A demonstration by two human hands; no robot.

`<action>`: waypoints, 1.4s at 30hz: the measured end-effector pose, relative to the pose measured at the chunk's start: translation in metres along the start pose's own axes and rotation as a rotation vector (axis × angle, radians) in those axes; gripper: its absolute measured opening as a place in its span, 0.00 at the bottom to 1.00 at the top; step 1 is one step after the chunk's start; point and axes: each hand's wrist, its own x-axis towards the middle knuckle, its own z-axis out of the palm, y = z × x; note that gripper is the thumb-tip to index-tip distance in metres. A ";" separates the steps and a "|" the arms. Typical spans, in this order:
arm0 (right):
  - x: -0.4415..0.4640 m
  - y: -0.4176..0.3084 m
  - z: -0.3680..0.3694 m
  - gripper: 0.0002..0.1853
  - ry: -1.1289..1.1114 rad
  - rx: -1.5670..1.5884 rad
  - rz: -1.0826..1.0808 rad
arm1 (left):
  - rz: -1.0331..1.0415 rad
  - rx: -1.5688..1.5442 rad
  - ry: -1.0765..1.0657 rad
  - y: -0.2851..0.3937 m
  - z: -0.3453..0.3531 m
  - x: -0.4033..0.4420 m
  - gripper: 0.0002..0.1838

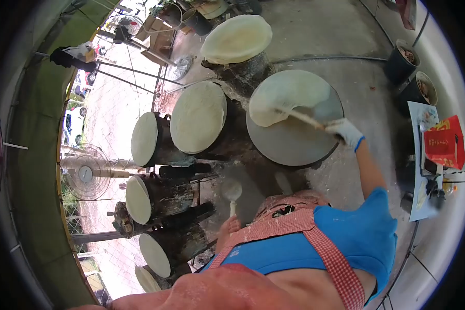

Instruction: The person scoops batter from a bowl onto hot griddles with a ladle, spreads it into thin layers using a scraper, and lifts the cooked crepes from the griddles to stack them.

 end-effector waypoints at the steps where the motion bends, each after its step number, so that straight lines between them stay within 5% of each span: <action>1: 0.027 0.006 -0.007 0.19 0.085 0.064 0.055 | 0.010 0.001 0.010 0.003 -0.003 -0.001 0.13; 3: 0.029 -0.033 0.008 0.18 0.030 0.063 0.029 | -0.087 -0.050 -0.160 0.002 -0.015 -0.003 0.14; 8: 0.008 -0.012 0.020 0.19 -0.232 0.006 0.071 | 0.134 -0.062 0.020 -0.022 0.007 -0.014 0.15; 11: 0.006 -0.008 -0.003 0.19 -0.246 -0.076 0.117 | 0.271 -0.029 0.057 -0.049 0.025 -0.024 0.15; 13: 0.036 -0.010 -0.012 0.20 -0.182 -0.089 -0.065 | 0.287 -0.004 0.044 -0.047 0.020 -0.028 0.15; 15: 0.058 -0.035 0.003 0.18 -0.036 -0.016 -0.137 | 0.131 -0.202 -0.058 -0.033 -0.003 -0.024 0.15; 18: 0.044 -0.062 0.025 0.15 -0.223 -0.122 0.061 | -0.040 -0.187 -0.110 -0.017 -0.023 -0.026 0.14; 19: 0.046 -0.036 0.011 0.15 -0.320 -0.174 -0.099 | 0.059 -0.243 -0.043 -0.018 -0.030 -0.026 0.12; 21: 0.028 -0.024 -0.003 0.15 -0.371 -0.271 -0.038 | 0.152 -0.210 -0.017 -0.031 -0.010 -0.027 0.10; 22: 0.002 -0.035 -0.005 0.16 -0.315 -0.316 0.183 | 0.230 -0.163 0.003 -0.040 -0.007 -0.028 0.09; 25: 0.004 -0.016 -0.043 0.16 -0.246 -0.307 0.196 | 0.099 -0.284 -0.096 -0.034 -0.025 -0.031 0.04; 27: 0.076 0.026 -0.042 0.16 -0.108 -0.268 -0.207 | 0.107 -0.261 -0.073 -0.030 -0.029 -0.034 0.05; 29: 0.079 -0.021 -0.007 0.18 -0.172 -0.189 -0.173 | 0.094 -0.240 -0.056 -0.024 -0.032 -0.034 0.06; 31: 0.054 -0.070 0.032 0.19 -0.191 -0.373 0.034 | 0.078 -0.210 -0.035 -0.016 -0.034 -0.036 0.08; 36: -0.045 -0.033 -0.002 0.11 -0.255 -0.364 0.092 | 0.242 0.087 0.226 0.005 -0.038 -0.063 0.12; 37: -0.066 0.005 -0.028 0.09 -0.227 -0.298 0.101 | 0.228 0.060 0.194 0.018 -0.046 -0.065 0.13; 38: -0.113 0.016 -0.031 0.08 -0.109 -0.299 0.071 | -0.016 -0.252 -0.146 0.032 -0.053 -0.065 0.17; 39: -0.175 -0.007 -0.011 0.16 -0.178 -0.138 0.112 | -0.035 -0.268 -0.145 0.042 -0.061 -0.065 0.17; 41: -0.234 0.074 -0.004 0.20 0.137 0.005 0.170 | -0.024 -0.039 -0.236 0.070 -0.067 -0.066 0.20; 42: -0.256 0.115 0.013 0.22 0.330 0.099 0.172 | 0.017 0.129 -0.083 0.096 -0.078 -0.069 0.22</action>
